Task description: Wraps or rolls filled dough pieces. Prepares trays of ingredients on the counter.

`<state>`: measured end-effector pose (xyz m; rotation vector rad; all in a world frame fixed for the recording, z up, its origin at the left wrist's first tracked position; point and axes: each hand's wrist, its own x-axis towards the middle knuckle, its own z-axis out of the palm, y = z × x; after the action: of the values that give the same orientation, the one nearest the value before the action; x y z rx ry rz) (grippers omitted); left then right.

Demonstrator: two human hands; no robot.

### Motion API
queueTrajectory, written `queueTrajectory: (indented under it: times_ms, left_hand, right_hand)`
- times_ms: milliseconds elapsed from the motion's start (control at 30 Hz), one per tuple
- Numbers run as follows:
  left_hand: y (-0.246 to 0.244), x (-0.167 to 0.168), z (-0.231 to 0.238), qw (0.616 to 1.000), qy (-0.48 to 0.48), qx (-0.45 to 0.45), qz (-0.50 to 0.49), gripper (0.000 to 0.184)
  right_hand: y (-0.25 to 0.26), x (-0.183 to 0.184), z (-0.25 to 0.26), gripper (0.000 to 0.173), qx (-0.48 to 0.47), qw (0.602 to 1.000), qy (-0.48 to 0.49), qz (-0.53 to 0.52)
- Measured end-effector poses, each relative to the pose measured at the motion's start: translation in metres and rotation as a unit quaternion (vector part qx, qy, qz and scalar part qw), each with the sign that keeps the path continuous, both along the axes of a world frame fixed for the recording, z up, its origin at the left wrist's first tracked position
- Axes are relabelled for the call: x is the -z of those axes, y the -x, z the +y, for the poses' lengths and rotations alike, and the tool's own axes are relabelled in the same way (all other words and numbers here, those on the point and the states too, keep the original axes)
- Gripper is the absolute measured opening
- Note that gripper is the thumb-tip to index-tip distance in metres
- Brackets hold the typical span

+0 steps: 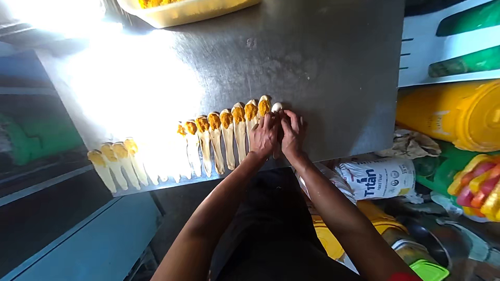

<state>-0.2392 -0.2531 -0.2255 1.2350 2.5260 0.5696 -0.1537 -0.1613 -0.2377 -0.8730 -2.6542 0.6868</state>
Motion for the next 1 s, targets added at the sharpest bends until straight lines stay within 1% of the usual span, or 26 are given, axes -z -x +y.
queueTrajectory:
  times_ms: [33, 67, 133, 167, 233, 300, 333, 400, 433, 500, 533, 600, 700, 767, 833, 867, 933, 1000]
  left_hand:
    - [0.0, -0.001, 0.001, 0.999, 0.035, 0.019, 0.006, 0.032]
    - [0.001, -0.005, 0.002, 0.997, 0.065, 0.032, 0.007, 0.033]
    - [0.006, -0.019, 0.004, 0.993, 0.106, 0.047, -0.006, 0.033]
    - [0.009, -0.027, 0.006, 0.992, 0.117, 0.048, -0.02, 0.035]
    - [0.014, -0.039, 0.005, 0.99, 0.126, 0.036, -0.053, 0.043]
    - [0.011, -0.045, -0.009, 0.992, 0.078, 0.025, -0.093, 0.046]
    - [0.004, -0.044, -0.021, 0.993, 0.048, 0.031, -0.105, 0.047]
    - [-0.022, -0.041, -0.046, 0.991, 0.025, 0.072, -0.108, 0.049]
    - [-0.035, -0.037, -0.056, 0.989, 0.039, 0.101, -0.102, 0.05]
    - [-0.061, -0.033, -0.068, 0.977, 0.107, 0.167, -0.079, 0.053]
    - [-0.074, -0.029, -0.072, 0.971, 0.133, 0.186, -0.064, 0.051]
    - [-0.094, -0.017, -0.082, 0.969, 0.146, 0.199, -0.026, 0.049]
    - [-0.109, -0.003, -0.091, 0.974, 0.123, 0.191, 0.008, 0.052]
    - [-0.112, -0.002, -0.095, 0.976, 0.11, 0.187, 0.011, 0.055]
    - [-0.113, -0.003, -0.098, 0.975, 0.105, 0.194, 0.012, 0.056]
    - [-0.114, -0.002, -0.1, 0.975, 0.099, 0.199, 0.015, 0.055]
    - [-0.117, 0.005, -0.11, 0.972, 0.088, 0.213, 0.032, 0.052]
    - [-0.119, 0.012, -0.115, 0.969, 0.085, 0.224, 0.051, 0.052]
  right_hand:
    - [-0.002, 0.001, 0.004, 0.023, -0.019, 1.0, -0.005, -0.012]
    - [-0.004, -0.002, 0.008, 0.022, -0.04, 0.999, -0.004, -0.036]
    - [-0.004, -0.014, 0.021, 0.025, -0.075, 0.994, 0.005, -0.077]
    - [-0.001, -0.023, 0.029, 0.024, -0.081, 0.994, 0.012, -0.072]
    - [0.009, -0.036, 0.043, 0.024, -0.076, 0.996, 0.016, -0.035]
    - [0.029, -0.037, 0.05, 0.025, -0.062, 0.998, -0.01, 0.0]
    - [0.044, -0.031, 0.052, 0.029, -0.058, 0.998, -0.033, 0.007]
    - [0.066, -0.014, 0.048, 0.045, -0.072, 0.994, -0.079, -0.024]
    - [0.076, -0.006, 0.047, 0.05, -0.085, 0.99, -0.104, -0.032]
    - [0.092, 0.002, 0.052, 0.056, -0.11, 0.984, -0.136, -0.027]
    - [0.099, 0.002, 0.056, 0.058, -0.121, 0.982, -0.141, -0.022]
    - [0.109, -0.006, 0.066, 0.058, -0.126, 0.979, -0.16, -0.008]
    - [0.13, -0.014, 0.083, 0.06, -0.098, 0.978, -0.186, -0.008]
    - [0.14, -0.004, 0.09, 0.058, -0.078, 0.976, -0.204, -0.026]
    - [0.141, 0.003, 0.089, 0.054, -0.071, 0.976, -0.195, -0.058]
    - [0.136, 0.004, 0.084, 0.06, -0.063, 0.978, -0.181, -0.083]
    - [0.11, 0.005, 0.062, 0.077, -0.06, 0.978, -0.146, -0.134]
    - [0.067, 0.001, 0.03, 0.082, -0.078, 0.979, -0.122, -0.141]
